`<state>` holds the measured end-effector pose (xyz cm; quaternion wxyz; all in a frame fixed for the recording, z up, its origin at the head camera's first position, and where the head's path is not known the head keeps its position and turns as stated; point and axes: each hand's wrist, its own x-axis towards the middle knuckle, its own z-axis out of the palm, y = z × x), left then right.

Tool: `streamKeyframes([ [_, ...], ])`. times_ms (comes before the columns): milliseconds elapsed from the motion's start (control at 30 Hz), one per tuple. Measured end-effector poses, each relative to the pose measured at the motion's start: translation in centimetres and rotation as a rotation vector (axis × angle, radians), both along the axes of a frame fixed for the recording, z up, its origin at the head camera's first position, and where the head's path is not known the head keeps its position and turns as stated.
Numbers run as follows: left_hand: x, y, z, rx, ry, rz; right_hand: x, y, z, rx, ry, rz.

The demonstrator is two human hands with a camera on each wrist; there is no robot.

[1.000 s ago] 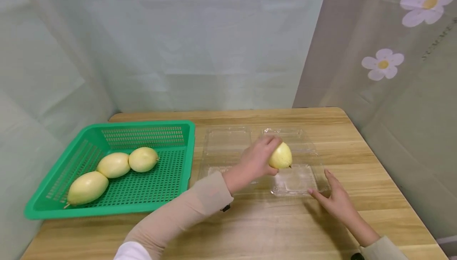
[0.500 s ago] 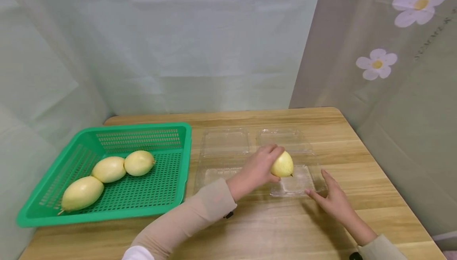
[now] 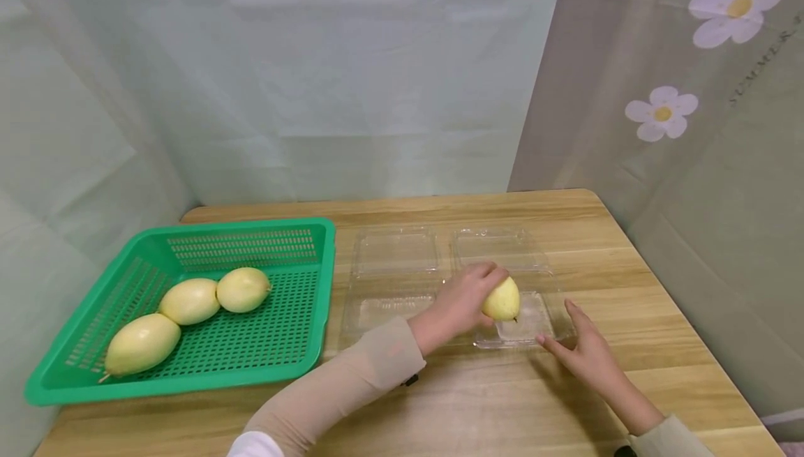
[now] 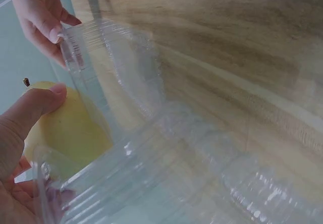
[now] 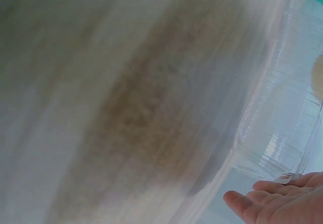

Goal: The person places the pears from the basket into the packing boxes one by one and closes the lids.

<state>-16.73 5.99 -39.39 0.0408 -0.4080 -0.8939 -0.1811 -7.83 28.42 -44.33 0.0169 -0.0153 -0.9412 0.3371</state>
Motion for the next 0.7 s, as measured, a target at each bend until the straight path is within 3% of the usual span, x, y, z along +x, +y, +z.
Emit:
streamKeyframes([
  [333, 0.4, 0.6, -1.0, -0.091, 0.051, 0.02, 0.1, -0.1, 0.0, -0.003, 0.011, -0.003],
  [700, 0.2, 1.1, -1.6, -0.122, 0.002, 0.003, 0.2, -0.1, 0.1, 0.005, 0.001, -0.003],
])
